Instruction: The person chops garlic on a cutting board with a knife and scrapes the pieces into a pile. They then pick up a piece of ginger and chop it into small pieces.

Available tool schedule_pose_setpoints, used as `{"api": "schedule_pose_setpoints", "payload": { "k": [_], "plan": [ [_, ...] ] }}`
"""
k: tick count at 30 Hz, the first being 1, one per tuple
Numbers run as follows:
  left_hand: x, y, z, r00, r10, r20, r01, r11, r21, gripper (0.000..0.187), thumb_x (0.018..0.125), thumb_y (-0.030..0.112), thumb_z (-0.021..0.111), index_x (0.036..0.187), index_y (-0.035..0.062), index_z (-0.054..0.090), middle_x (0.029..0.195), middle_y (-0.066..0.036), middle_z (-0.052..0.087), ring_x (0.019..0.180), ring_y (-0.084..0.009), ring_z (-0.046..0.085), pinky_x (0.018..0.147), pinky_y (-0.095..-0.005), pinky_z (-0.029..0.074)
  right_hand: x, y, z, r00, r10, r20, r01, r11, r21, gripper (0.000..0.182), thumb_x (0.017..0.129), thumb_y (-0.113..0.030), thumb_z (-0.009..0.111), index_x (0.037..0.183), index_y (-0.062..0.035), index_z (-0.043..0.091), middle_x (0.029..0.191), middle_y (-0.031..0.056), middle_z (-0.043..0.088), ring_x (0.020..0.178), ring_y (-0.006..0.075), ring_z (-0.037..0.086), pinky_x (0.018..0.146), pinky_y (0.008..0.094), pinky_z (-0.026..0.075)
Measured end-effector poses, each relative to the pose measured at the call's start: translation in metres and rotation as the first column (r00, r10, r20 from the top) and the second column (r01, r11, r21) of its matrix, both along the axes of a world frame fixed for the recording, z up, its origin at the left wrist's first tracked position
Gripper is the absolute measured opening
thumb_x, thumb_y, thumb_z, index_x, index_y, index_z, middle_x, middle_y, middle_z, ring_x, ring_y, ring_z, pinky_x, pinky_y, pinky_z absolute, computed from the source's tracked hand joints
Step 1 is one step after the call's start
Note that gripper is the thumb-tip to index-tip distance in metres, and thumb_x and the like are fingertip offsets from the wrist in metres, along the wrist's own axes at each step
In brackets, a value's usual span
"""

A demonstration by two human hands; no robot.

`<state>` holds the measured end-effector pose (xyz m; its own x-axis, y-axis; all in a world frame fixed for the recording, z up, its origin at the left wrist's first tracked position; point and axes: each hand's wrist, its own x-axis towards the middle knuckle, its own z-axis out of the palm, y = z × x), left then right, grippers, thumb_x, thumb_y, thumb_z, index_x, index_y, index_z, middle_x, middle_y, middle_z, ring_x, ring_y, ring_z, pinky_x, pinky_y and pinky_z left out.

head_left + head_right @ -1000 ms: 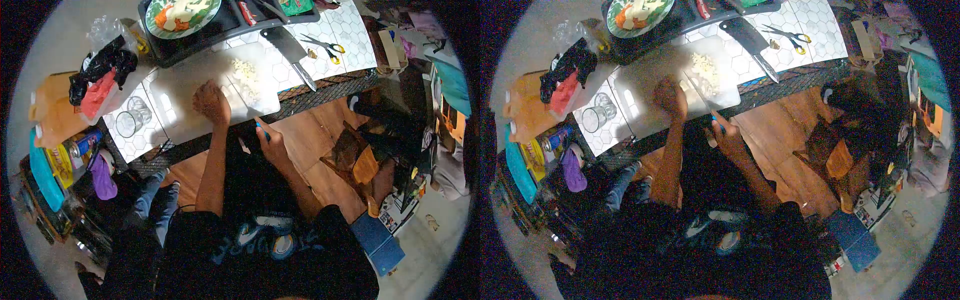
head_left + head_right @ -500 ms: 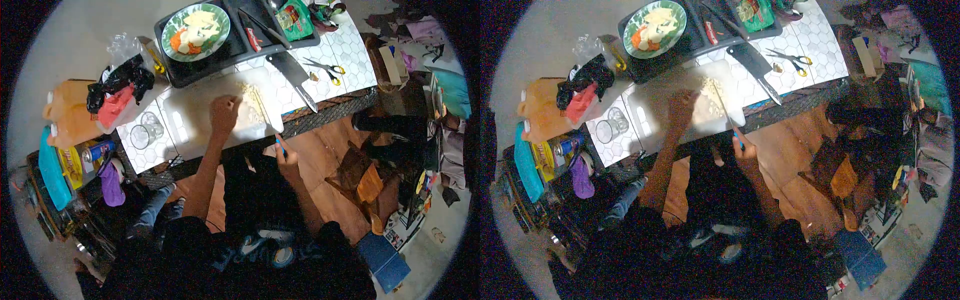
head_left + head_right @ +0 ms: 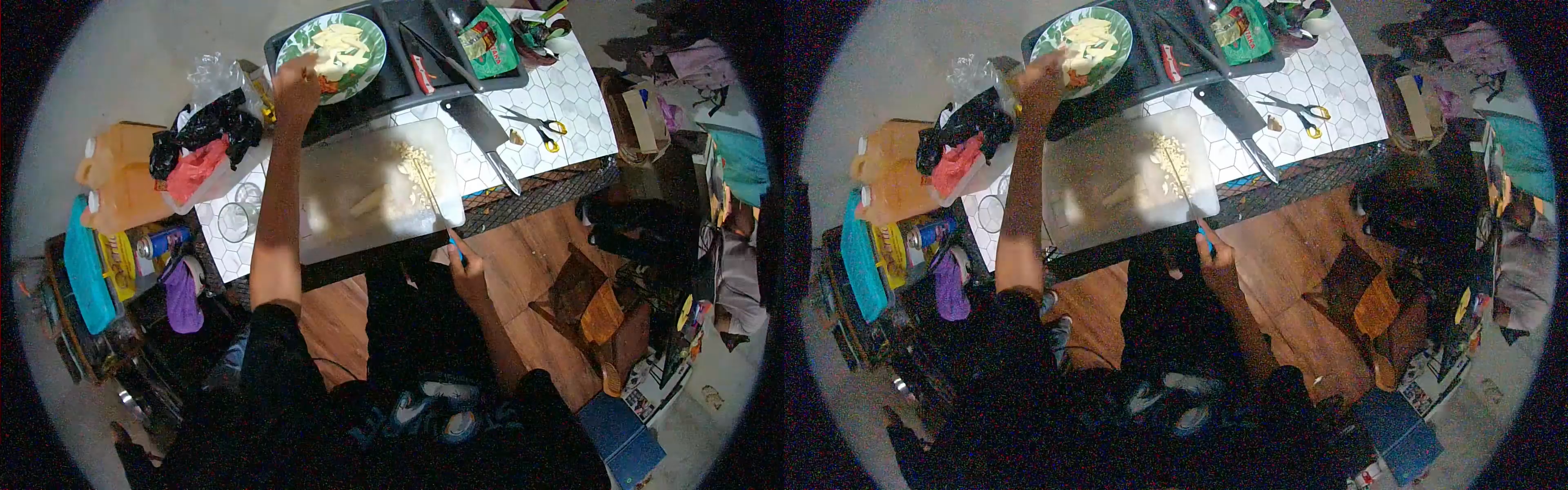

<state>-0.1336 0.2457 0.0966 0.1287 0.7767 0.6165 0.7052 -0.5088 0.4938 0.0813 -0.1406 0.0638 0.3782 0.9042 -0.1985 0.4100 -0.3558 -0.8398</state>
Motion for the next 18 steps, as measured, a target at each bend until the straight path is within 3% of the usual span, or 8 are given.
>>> {"api": "schedule_pose_setpoints", "payload": {
  "k": [1,2,5,7,11,12,14,18],
  "plan": [
    [-0.002,-0.005,-0.007,0.978,-0.039,-0.203,0.063,0.992,0.111,0.015,0.082,0.009,0.066,0.095,0.0038,0.072,0.096,-0.017,0.070,0.097,-0.0342,0.064,0.086,-0.0424,0.050,-0.001,0.002,0.006,1.000,0.007,-0.031,-0.008,1.000,-0.025,0.039,0.099,-0.032,0.050,0.128,-0.0087,0.061,0.098,0.0245,0.069,0.077,0.0291,0.070,0.067,0.0372,0.052],
    [-0.001,-0.011,-0.015,0.978,-0.042,-0.206,0.065,0.992,0.109,0.015,0.082,0.009,0.066,0.095,0.0038,0.072,0.096,-0.017,0.070,0.097,-0.0342,0.064,0.086,-0.0424,0.050,0.001,0.005,0.011,0.999,0.004,-0.034,-0.005,1.000,-0.027,0.039,0.099,-0.032,0.050,0.128,-0.0087,0.061,0.098,0.0245,0.069,0.077,0.0291,0.070,0.067,0.0372,0.052],
    [0.004,-0.075,-0.045,0.995,0.033,0.099,-0.017,0.988,-0.154,0.012,0.083,0.011,0.067,0.093,0.0046,0.071,0.097,-0.016,0.069,0.095,-0.0344,0.063,0.088,-0.0421,0.048,-0.001,0.003,0.019,0.999,0.039,-0.021,-0.042,0.984,-0.175,0.042,0.100,-0.033,0.049,0.130,-0.0055,0.058,0.108,0.0256,0.066,0.094,0.0321,0.069,0.077,0.0370,0.052],
    [0.003,-0.123,-0.078,0.986,0.055,0.160,-0.017,0.972,-0.234,0.011,0.083,0.012,0.068,0.091,0.0050,0.070,0.096,-0.016,0.068,0.092,-0.0345,0.063,0.089,-0.0426,0.047,-0.007,0.004,0.010,0.999,0.023,-0.024,-0.023,1.000,0.019,0.038,0.100,-0.025,0.050,0.128,-0.0008,0.059,0.095,0.0176,0.070,0.077,0.0169,0.063,0.068,0.0308,0.050],
    [0.035,-0.206,-0.113,0.975,0.214,0.055,-0.195,0.950,-0.246,0.015,0.087,0.021,0.064,0.091,0.0067,0.068,0.089,-0.014,0.067,0.087,-0.0338,0.061,0.086,-0.0444,0.044,-0.017,0.006,-0.001,0.983,0.128,-0.130,-0.126,0.992,0.016,0.039,0.101,-0.026,0.048,0.130,0.0005,0.056,0.109,0.0224,0.067,0.099,0.0250,0.066,0.086,0.0334,0.050],
    [0.040,-0.214,-0.117,0.974,0.220,0.052,-0.200,0.945,-0.258,0.015,0.087,0.021,0.064,0.091,0.0067,0.068,0.089,-0.014,0.067,0.087,-0.0338,0.061,0.086,-0.0444,0.044,-0.022,0.011,0.009,0.973,0.132,-0.188,-0.152,0.984,-0.094,0.040,0.101,-0.026,0.049,0.130,0.0021,0.055,0.117,0.0241,0.064,0.110,0.0291,0.063,0.092,0.0356,0.048],
    [0.047,-0.222,-0.125,0.962,0.262,0.080,-0.206,0.883,-0.421,0.016,0.086,0.018,0.062,0.097,0.0079,0.068,0.089,-0.013,0.067,0.088,-0.0332,0.060,0.088,-0.0458,0.041,-0.032,0.019,0.011,0.972,0.141,-0.186,-0.167,0.978,-0.128,0.040,0.101,-0.026,0.049,0.129,0.0023,0.055,0.118,0.0245,0.064,0.112,0.0306,0.062,0.093,0.0363,0.048],
    [0.054,-0.214,-0.156,0.941,0.312,-0.133,-0.339,0.877,-0.341,0.019,0.084,0.019,0.062,0.101,0.0108,0.069,0.088,-0.011,0.068,0.090,-0.0317,0.060,0.089,-0.0470,0.040,-0.047,0.021,-0.011,0.980,0.188,-0.068,-0.191,0.981,-0.038,0.040,0.101,-0.025,0.048,0.130,0.0014,0.054,0.120,0.0248,0.062,0.116,0.0319,0.060,0.096,0.0368,0.047]
  ]
}}
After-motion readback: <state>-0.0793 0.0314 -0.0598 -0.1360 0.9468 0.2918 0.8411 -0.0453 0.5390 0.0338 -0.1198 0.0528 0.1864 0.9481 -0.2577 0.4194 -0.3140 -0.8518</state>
